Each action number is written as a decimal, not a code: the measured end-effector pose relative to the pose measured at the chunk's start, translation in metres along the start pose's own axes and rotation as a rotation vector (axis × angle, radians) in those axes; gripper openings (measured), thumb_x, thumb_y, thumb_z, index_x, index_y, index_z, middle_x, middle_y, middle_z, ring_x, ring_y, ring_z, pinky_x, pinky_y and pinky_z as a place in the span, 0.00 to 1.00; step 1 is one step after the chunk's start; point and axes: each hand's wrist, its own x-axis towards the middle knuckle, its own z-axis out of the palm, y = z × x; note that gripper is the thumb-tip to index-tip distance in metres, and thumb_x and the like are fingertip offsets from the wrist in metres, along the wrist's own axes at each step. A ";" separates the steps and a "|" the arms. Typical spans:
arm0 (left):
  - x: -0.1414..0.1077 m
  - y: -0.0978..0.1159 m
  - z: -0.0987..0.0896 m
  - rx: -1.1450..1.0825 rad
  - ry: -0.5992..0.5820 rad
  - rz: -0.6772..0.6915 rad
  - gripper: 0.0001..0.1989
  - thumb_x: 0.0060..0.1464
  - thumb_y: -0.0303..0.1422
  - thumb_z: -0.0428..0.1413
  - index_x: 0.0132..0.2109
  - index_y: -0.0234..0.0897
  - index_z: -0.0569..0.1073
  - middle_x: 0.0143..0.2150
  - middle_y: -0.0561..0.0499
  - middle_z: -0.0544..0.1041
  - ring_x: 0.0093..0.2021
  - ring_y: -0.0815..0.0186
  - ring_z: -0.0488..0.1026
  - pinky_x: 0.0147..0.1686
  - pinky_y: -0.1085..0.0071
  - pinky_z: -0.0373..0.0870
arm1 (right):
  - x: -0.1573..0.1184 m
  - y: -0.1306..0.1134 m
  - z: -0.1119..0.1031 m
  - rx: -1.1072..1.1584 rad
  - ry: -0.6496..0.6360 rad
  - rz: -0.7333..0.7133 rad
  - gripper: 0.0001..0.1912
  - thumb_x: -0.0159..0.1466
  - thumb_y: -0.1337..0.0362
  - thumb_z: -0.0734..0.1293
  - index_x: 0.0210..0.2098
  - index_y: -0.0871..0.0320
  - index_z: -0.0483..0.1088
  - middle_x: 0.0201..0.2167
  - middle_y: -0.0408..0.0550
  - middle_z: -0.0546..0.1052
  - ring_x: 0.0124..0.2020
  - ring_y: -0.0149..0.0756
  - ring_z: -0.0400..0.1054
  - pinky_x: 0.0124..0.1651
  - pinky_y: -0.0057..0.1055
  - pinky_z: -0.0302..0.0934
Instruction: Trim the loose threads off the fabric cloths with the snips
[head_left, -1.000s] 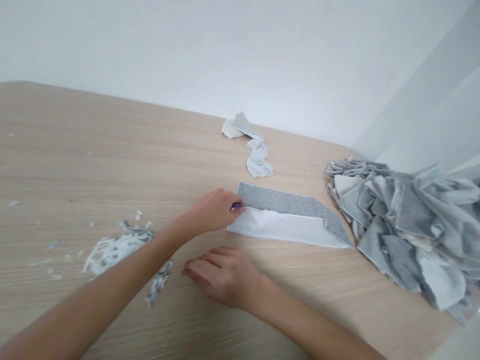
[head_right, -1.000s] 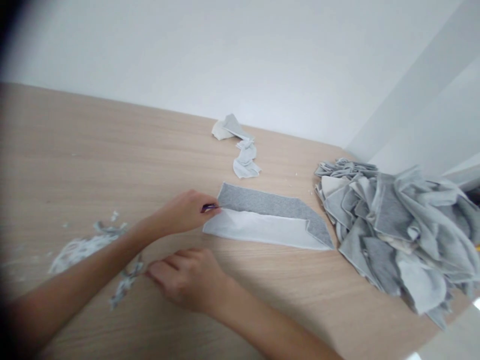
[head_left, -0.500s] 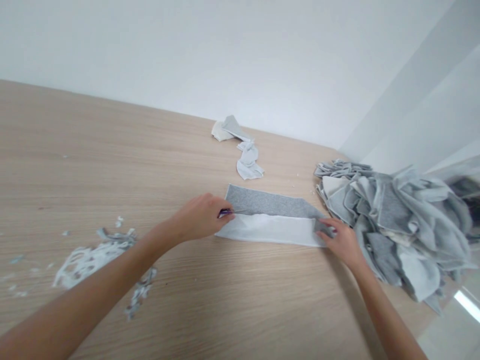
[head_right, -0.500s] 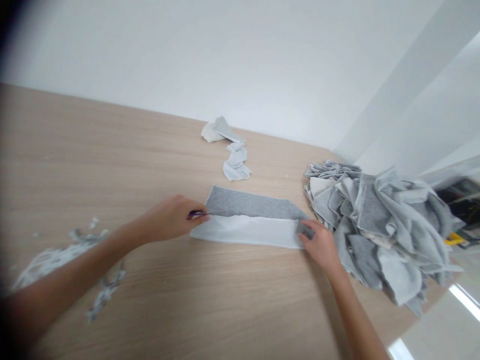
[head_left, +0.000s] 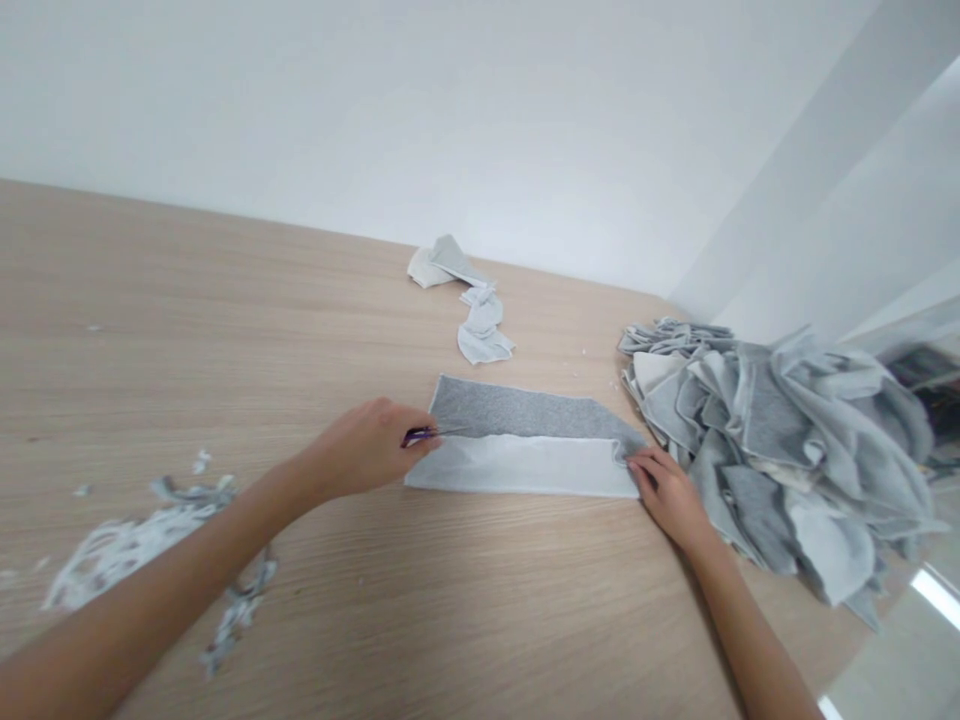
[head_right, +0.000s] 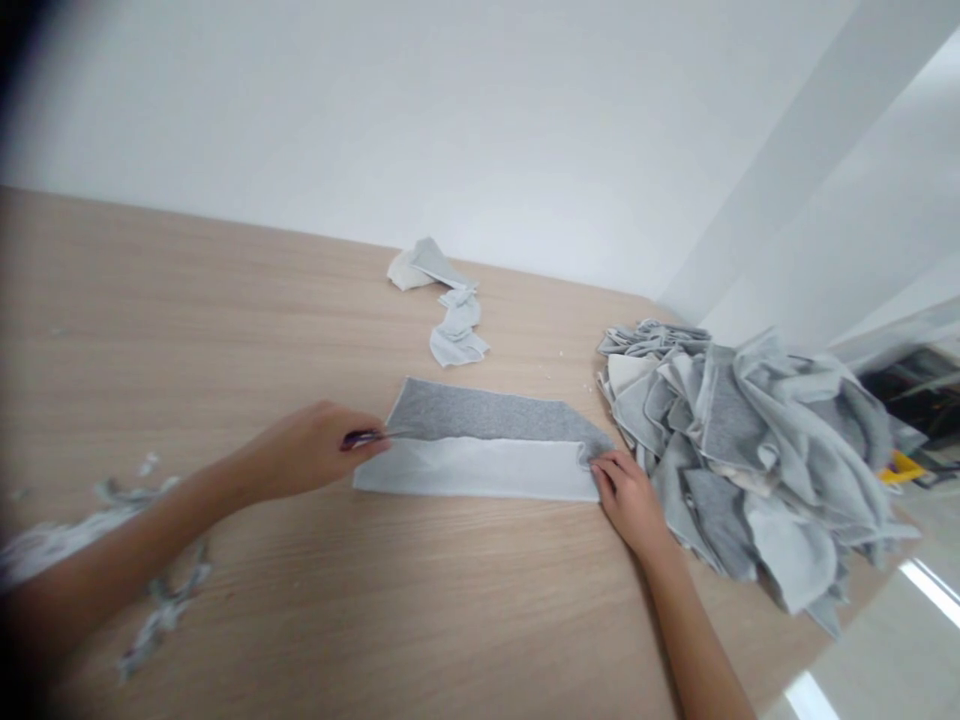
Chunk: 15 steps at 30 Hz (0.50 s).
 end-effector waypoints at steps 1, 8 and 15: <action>0.000 -0.002 0.001 0.003 -0.005 -0.004 0.15 0.62 0.41 0.51 0.33 0.42 0.78 0.30 0.50 0.80 0.29 0.63 0.73 0.29 0.70 0.55 | 0.000 -0.001 0.000 0.020 0.013 0.022 0.17 0.66 0.52 0.63 0.37 0.56 0.79 0.39 0.55 0.79 0.43 0.47 0.73 0.52 0.45 0.65; 0.000 -0.004 0.007 0.040 -0.054 -0.015 0.17 0.62 0.41 0.51 0.29 0.40 0.76 0.27 0.51 0.78 0.28 0.64 0.72 0.29 0.71 0.54 | -0.003 -0.012 -0.003 0.215 0.180 0.236 0.22 0.66 0.48 0.62 0.38 0.60 0.77 0.38 0.53 0.81 0.41 0.46 0.73 0.46 0.40 0.66; -0.007 0.003 0.004 -0.022 -0.159 -0.063 0.15 0.60 0.44 0.53 0.46 0.49 0.81 0.38 0.50 0.82 0.37 0.57 0.77 0.38 0.68 0.65 | 0.004 -0.020 -0.002 0.500 0.190 0.352 0.23 0.61 0.45 0.68 0.36 0.60 0.80 0.32 0.50 0.81 0.36 0.42 0.73 0.40 0.35 0.66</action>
